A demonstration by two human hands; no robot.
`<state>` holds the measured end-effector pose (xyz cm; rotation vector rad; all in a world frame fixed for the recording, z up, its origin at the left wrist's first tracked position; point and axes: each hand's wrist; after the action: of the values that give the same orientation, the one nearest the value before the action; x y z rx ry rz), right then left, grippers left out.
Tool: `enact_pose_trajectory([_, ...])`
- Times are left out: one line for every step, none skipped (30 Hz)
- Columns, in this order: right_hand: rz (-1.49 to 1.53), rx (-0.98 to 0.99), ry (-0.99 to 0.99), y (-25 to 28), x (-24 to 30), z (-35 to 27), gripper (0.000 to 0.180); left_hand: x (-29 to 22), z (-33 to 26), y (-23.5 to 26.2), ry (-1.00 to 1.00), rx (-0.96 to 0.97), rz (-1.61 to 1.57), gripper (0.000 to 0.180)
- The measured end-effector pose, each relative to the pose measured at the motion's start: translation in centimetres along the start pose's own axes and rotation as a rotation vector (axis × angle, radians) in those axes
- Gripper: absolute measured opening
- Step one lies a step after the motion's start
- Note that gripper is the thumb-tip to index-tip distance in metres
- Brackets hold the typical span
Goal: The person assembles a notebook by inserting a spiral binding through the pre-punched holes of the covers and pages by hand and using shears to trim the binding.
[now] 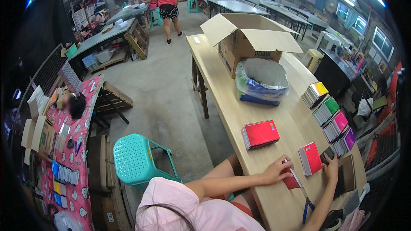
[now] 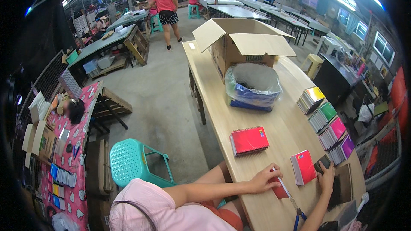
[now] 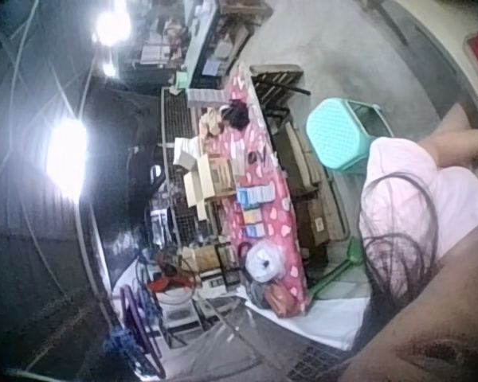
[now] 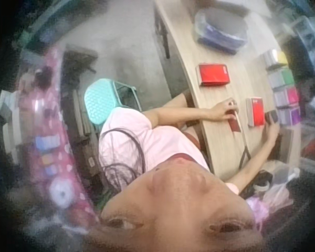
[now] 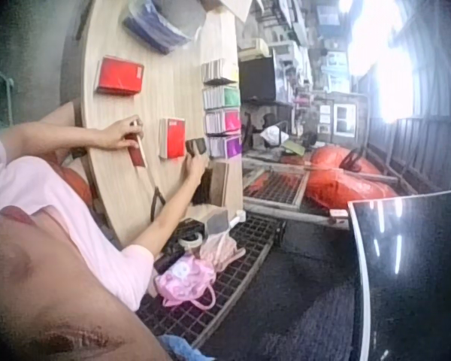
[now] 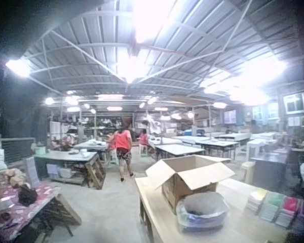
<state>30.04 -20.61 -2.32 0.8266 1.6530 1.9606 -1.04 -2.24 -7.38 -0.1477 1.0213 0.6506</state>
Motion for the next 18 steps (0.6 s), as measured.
enact_pose_trajectory([0.004,0.028,-0.013,0.4,0.9,0.1,0.055,0.0,-0.1,0.1,0.022,0.004,0.005,0.027])
enact_pose_trajectory([0.001,0.032,-0.016,1.4,2.1,0.2,0.055,0.1,-0.1,0.2,0.025,0.005,0.0,0.027])
enact_pose_trajectory([-0.061,0.081,-0.046,2.6,3.5,0.3,0.05,0.2,-0.1,0.4,0.018,0.001,0.008,0.027])
enact_pose_trajectory([-0.122,0.132,-0.075,3.1,4.2,0.3,0.045,0.3,-0.3,0.5,0.012,-0.004,0.016,0.027])
enact_pose_trajectory([-0.129,0.126,-0.08,3.3,2.7,0.1,0.045,0.1,-0.2,0.3,0.005,-0.003,0.009,0.027])
enact_pose_trajectory([-0.174,-0.087,-0.07,3.6,0.7,0.0,0.042,0.0,-0.1,0.2,-0.004,0.007,-0.01,0.029])
enact_pose_trajectory([-0.217,-0.302,-0.061,3.5,-0.7,-0.2,0.04,-0.1,0.0,0.2,-0.013,0.017,-0.028,0.031])
enact_pose_trajectory([-0.045,-0.307,-0.098,4.4,-1.2,-1.1,0.036,-0.2,0.1,0.2,-0.019,0.014,-0.02,0.031])
enact_pose_trajectory([0.125,-0.309,-0.138,6.0,-1.0,-2.8,0.035,-0.4,0.1,0.2,-0.034,0.034,-0.038,0.034])
enact_pose_trajectory([0.356,-0.359,-0.036,5.5,-2.7,-4.3,0.045,-0.4,0.3,0.0,-0.045,0.058,-0.063,0.037])
enact_pose_trajectory([0.693,-0.304,0.041,5.1,-1.8,-6.0,0.053,-0.2,0.3,0.1,-0.048,0.056,-0.057,0.037])
enact_pose_trajectory([1.028,-0.239,0.117,4.5,0.8,-8.1,0.061,0.1,0.2,0.2,-0.035,0.063,-0.062,0.039])
enact_pose_trajectory([1.124,-0.113,0.256,4.5,4.4,-9.6,0.075,0.3,0.1,0.2,-0.023,0.077,-0.072,0.041])
enact_pose_trajectory([1.114,0.059,0.245,5.3,8.4,-11.3,0.08,0.6,0.0,0.5,-0.022,0.084,-0.069,0.041])
enact_pose_trajectory([1.206,0.096,0.277,4.4,9.9,-12.7,0.074,0.7,0.1,0.5,-0.021,0.076,-0.062,0.04])
enact_pose_trajectory([1.323,0.18,0.255,4.2,12.0,-13.7,0.075,0.8,0.0,0.5,-0.007,0.064,-0.052,0.039])
enact_pose_trajectory([1.357,0.302,0.243,1.9,9.7,-14.4,0.074,0.6,0.2,0.4,-0.009,0.07,-0.065,0.039])
enact_pose_trajectory([1.067,0.263,0.206,1.5,9.7,-14.4,0.069,0.4,0.3,0.4,-0.012,0.081,-0.064,0.038])
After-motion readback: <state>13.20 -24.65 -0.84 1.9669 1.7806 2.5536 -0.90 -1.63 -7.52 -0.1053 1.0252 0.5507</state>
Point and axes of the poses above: each hand's wrist, its own z-axis towards the middle knuckle, its own y-axis out of the back of the hand, x = y × z
